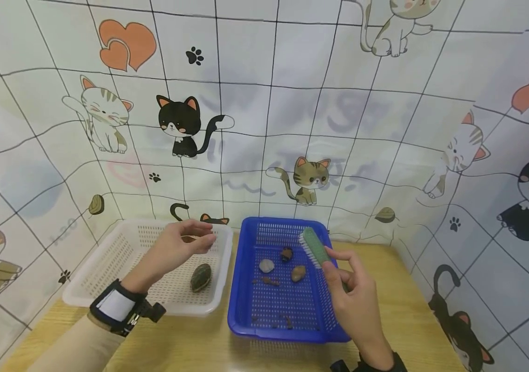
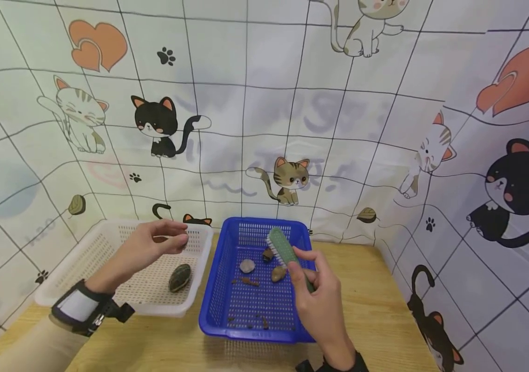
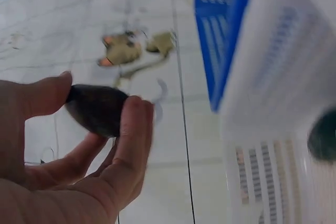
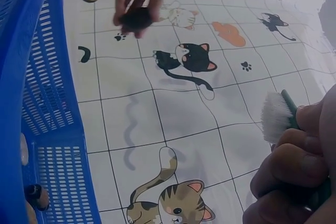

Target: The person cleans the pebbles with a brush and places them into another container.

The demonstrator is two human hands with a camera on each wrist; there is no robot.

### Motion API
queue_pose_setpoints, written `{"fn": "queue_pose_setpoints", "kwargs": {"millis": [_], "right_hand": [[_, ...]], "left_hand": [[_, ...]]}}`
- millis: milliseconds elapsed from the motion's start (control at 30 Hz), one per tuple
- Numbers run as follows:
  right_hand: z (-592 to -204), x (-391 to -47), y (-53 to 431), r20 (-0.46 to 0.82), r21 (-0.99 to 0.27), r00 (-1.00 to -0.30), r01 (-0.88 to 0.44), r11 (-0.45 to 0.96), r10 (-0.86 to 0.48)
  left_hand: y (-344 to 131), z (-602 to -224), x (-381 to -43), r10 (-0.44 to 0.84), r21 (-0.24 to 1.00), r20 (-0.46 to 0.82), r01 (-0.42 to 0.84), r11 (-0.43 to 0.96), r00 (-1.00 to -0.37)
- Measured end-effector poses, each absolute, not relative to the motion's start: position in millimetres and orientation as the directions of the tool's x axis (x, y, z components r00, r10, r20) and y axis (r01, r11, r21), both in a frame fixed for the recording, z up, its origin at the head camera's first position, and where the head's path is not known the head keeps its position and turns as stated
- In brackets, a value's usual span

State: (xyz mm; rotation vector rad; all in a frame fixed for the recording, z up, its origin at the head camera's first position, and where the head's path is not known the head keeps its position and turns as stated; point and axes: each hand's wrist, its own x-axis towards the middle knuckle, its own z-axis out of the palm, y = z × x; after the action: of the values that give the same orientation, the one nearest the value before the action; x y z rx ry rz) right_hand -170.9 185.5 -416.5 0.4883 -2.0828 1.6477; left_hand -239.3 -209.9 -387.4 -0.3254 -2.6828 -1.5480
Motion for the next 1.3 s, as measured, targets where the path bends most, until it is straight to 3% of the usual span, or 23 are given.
{"fn": "queue_pose_setpoints", "kwargs": {"millis": [133, 267, 600, 1133, 1300], "right_hand": [[-415.7, -170.6, 188.5, 0.537, -0.825, -0.844, -0.524, 0.213, 0.001], [-416.4, -170.2, 190.9, 0.531, -0.829, -0.847, -0.521, 0.201, -0.007], [-419.6, -173.4, 195.0, 0.471, -0.844, -0.881, -0.464, 0.270, -0.043], [-419.5, -179.1, 196.2, 0.425, -0.844, -0.901, -0.428, 0.325, -0.083], [-418.6, -179.1, 195.2, 0.407, -0.849, -0.911, -0.406, 0.339, -0.071]], "left_hand": [[-228.0, -390.4, -261.6, 0.159, 0.701, 0.096, 0.180, 0.690, -0.983], [-240.2, -399.9, -280.8, 0.162, 0.590, 0.035, 0.152, 0.793, -0.986], [-266.9, -439.6, -321.7, 0.266, 0.452, -0.069, 0.208, 0.867, -0.961], [-271.3, -454.5, -308.9, 0.117, 0.305, -0.280, 0.027, 0.952, -0.953], [-273.5, -461.4, -325.7, 0.152, 0.238, -0.224, 0.098, 0.966, -0.963]]}}
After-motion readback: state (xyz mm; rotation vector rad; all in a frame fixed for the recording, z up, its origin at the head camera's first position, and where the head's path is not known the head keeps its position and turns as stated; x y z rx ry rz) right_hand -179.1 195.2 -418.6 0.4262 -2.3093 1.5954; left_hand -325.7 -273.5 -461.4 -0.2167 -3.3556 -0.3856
